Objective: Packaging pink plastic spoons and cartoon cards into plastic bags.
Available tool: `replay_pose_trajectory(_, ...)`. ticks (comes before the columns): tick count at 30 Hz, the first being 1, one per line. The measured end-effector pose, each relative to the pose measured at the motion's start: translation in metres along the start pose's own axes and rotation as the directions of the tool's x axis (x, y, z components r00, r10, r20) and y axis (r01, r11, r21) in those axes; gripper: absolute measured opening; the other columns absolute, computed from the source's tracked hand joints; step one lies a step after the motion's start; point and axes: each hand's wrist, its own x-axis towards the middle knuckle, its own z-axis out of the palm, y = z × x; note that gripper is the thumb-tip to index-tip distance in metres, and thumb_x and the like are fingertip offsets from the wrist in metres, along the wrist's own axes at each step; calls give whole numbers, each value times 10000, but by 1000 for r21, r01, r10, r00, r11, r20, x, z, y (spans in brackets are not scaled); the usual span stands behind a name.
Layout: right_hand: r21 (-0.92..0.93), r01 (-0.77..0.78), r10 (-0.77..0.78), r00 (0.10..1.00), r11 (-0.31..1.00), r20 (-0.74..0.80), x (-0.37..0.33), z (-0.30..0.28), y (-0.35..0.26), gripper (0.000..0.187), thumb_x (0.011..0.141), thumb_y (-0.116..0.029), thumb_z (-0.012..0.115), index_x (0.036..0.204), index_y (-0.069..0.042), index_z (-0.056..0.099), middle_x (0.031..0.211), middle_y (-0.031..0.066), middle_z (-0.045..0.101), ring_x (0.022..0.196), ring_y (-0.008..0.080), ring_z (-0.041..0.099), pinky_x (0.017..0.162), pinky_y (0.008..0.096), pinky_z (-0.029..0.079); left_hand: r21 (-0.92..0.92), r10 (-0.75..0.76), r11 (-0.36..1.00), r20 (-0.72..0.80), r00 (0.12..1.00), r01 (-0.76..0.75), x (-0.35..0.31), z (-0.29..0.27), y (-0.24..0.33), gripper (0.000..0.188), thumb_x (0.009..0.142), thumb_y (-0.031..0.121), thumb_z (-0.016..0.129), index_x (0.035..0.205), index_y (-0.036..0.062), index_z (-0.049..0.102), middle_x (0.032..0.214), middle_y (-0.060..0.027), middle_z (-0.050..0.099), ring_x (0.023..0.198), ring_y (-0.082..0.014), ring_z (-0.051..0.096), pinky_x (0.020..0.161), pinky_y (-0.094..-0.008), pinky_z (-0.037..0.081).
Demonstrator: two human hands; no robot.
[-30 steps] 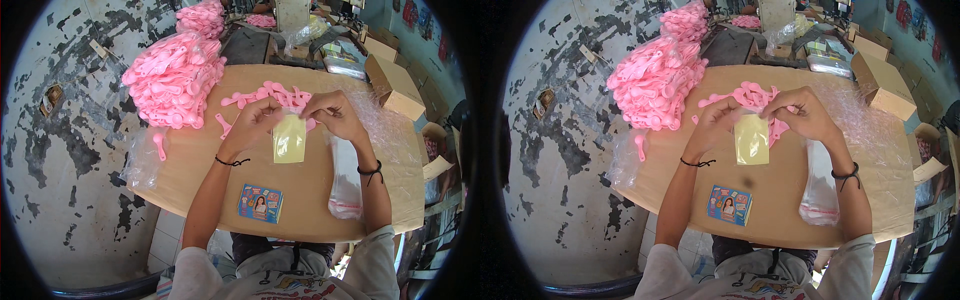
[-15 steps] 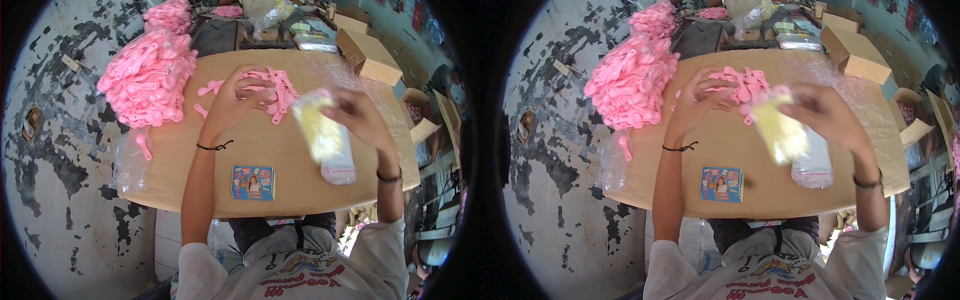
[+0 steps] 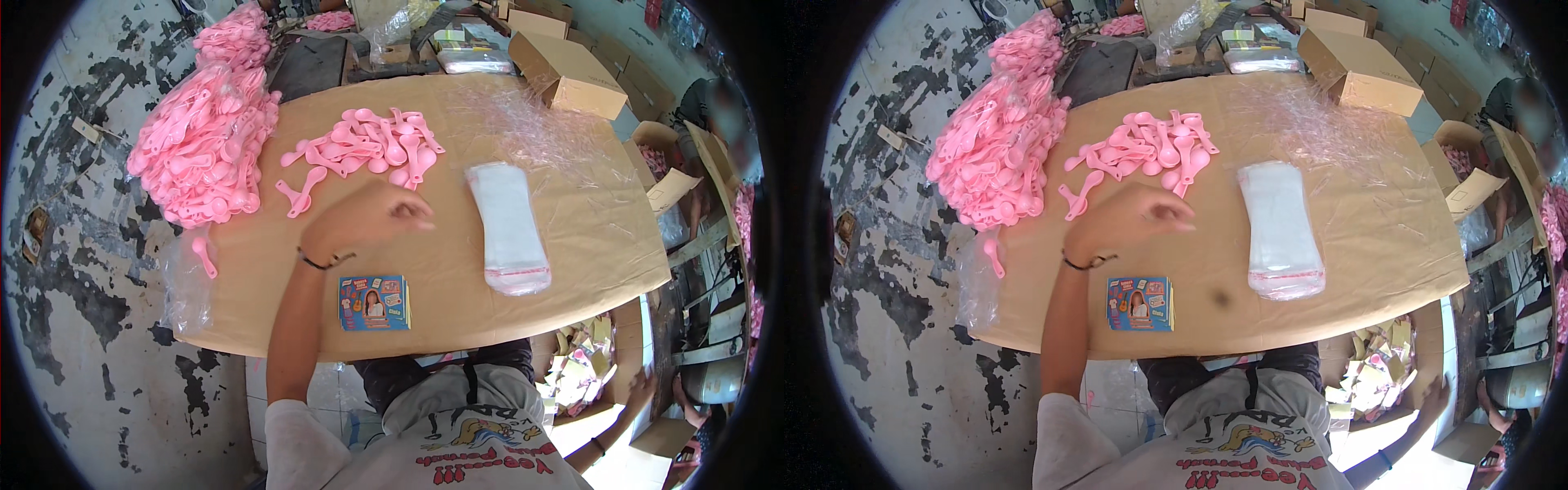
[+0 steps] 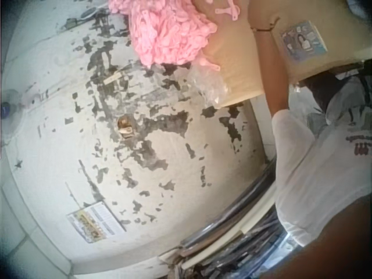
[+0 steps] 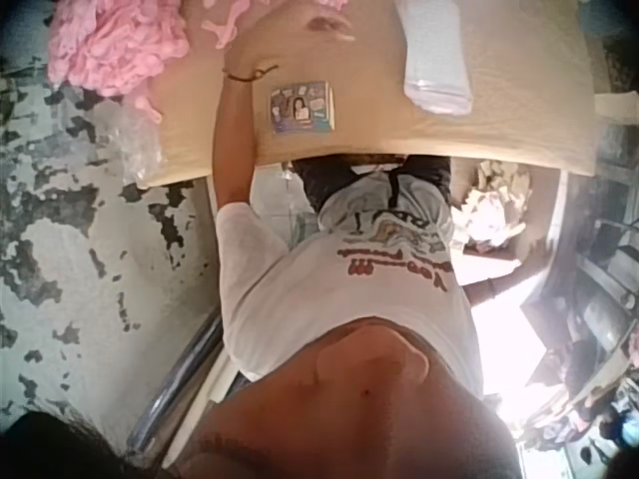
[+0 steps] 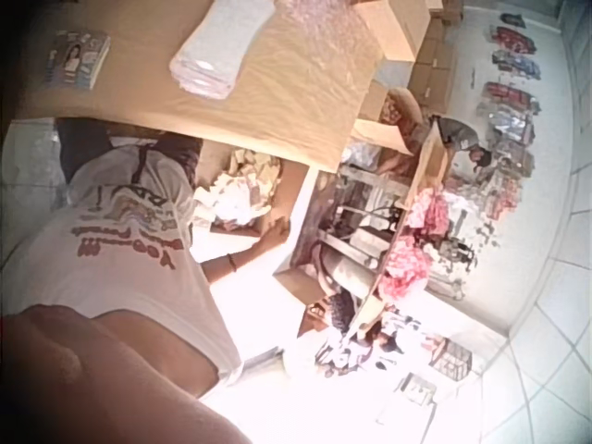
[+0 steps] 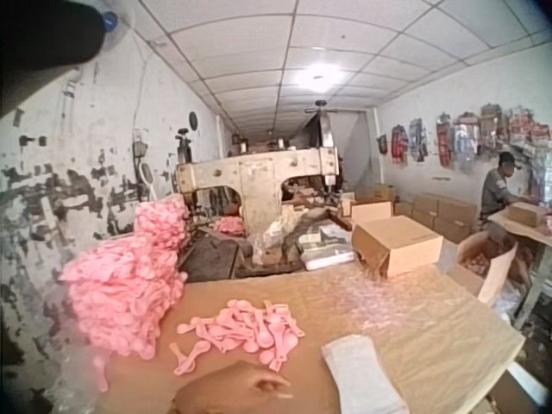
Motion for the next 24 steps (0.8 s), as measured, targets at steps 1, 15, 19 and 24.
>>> replay_pose_trajectory(1, -147, 271, -273, 962, 951, 1, -37, 44, -129, 308, 968, -184, 558, 1202, 13, 594, 916, 32, 616, 805, 124, 574, 666, 252, 477, -65, -12, 998, -62, 998, 8, -9, -10, -14, 267, 874, 236, 693, 1029, 20, 687, 846, -56, 675, 767, -121, 626, 686, -276, 495)
replay_pose_trajectory(15, 194, 962, -380, -255, -192, 889, -179, 346, -480, 140, 791, -227, 679, 758, -94, 710, 857, 131, 635, 902, 268, 607, 818, 422, 450, -496, -380, 860, -462, 801, 122, -83, -50, -103, 230, 948, 207, 621, 1016, -10, 655, 727, 56, 525, 616, -23, 443, 533, -201, 359)
replay_pose_trajectory(19, 299, 946, -331, -323, -124, 887, -187, 355, -491, 122, 806, -187, 662, 764, -77, 691, 857, 125, 631, 894, 291, 608, 824, 419, 455, -467, -332, 883, -560, 759, 41, -88, -57, -128, 229, 951, 198, 614, 1030, -12, 656, 752, 68, 545, 647, -15, 448, 560, -191, 360)
replay_pose_trajectory(24, 551, 757, -376, -425, 351, 823, -229, 394, -528, 95, 863, -108, 610, 918, -36, 641, 898, 117, 622, 915, 298, 612, 812, 393, 481, -416, -350, 904, -584, 732, 100, -95, -65, -140, 226, 948, 186, 613, 1057, -8, 653, 768, 67, 565, 670, -11, 470, 576, -190, 373)
